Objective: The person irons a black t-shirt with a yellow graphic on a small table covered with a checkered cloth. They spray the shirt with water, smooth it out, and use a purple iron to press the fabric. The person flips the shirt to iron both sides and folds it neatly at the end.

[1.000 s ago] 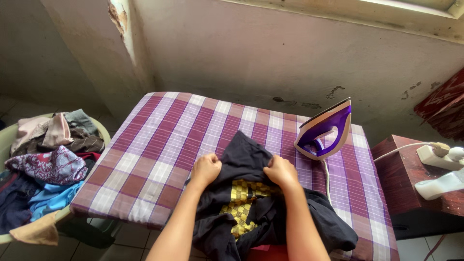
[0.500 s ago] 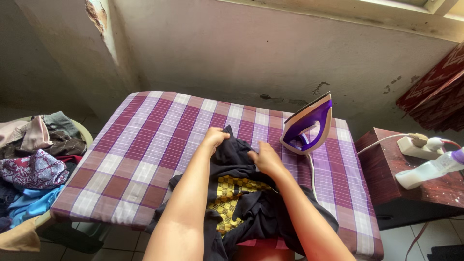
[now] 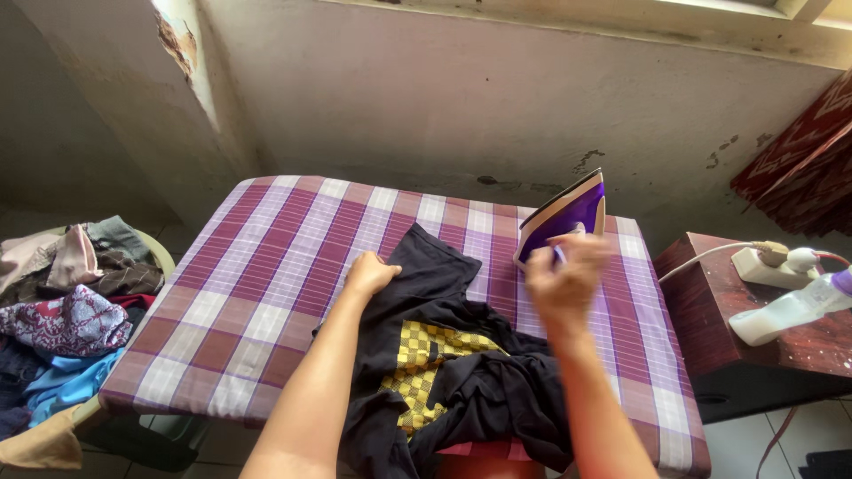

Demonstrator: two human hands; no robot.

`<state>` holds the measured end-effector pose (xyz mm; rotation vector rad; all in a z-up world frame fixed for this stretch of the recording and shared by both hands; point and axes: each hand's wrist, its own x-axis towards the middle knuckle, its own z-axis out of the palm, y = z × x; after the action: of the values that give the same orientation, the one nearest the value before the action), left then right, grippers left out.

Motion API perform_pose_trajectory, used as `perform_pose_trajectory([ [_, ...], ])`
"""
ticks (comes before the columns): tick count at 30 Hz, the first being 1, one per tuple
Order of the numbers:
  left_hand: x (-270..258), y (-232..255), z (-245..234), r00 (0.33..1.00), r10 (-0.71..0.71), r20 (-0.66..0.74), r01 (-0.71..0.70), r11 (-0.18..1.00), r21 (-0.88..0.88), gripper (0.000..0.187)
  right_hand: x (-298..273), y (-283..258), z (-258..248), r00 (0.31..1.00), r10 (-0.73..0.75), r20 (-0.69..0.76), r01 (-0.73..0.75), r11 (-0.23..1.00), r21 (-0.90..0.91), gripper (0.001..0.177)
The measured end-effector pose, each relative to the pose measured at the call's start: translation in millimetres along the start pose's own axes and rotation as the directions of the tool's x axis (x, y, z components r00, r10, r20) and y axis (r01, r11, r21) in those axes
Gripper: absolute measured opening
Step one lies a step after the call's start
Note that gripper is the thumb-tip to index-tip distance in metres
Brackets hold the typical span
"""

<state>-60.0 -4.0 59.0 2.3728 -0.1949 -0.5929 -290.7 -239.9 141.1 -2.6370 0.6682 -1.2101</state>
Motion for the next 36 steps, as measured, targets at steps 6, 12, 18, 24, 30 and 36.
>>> perform_pose_trajectory([
  [6, 26.3, -27.3, 9.8, 0.998, 0.013, 0.064, 0.003, 0.969, -0.246, 0.059, 27.5, 55.3, 6.7, 0.923, 0.358, 0.142, -0.377, 0.915, 0.142, 0.063],
  [12, 21.2, -39.2, 2.6, 0.993, 0.017, 0.113, 0.033, 0.903, -0.427, 0.035, 40.8, 61.0, 30.6, 0.905, 0.359, 0.227, -0.419, 0.844, 0.335, 0.016],
  [18, 15.0, -38.8, 6.0, 0.999, -0.001, 0.048, 0.022, 0.893, -0.450, 0.039, 48.5, 37.1, 28.8, 0.885, 0.399, 0.240, -0.453, 0.857, 0.244, 0.014],
  [24, 14.3, -42.0, 3.0, 0.998, -0.004, 0.068, 0.035, 0.889, -0.457, 0.040, 40.5, 44.2, 28.6, 0.896, 0.380, 0.229, -0.442, 0.806, 0.394, 0.013],
  [30, 13.4, -45.0, 0.0, 0.994, -0.002, 0.112, 0.059, 0.861, -0.504, 0.038, 35.3, 52.1, 31.8, 0.895, 0.378, 0.238, -0.445, 0.796, 0.409, 0.014],
  [36, 18.6, -49.9, 3.4, 0.993, 0.005, 0.117, 0.057, 0.854, -0.518, 0.034, 38.3, 45.2, 30.4, 0.882, 0.393, 0.259, -0.468, 0.798, 0.381, 0.014],
])
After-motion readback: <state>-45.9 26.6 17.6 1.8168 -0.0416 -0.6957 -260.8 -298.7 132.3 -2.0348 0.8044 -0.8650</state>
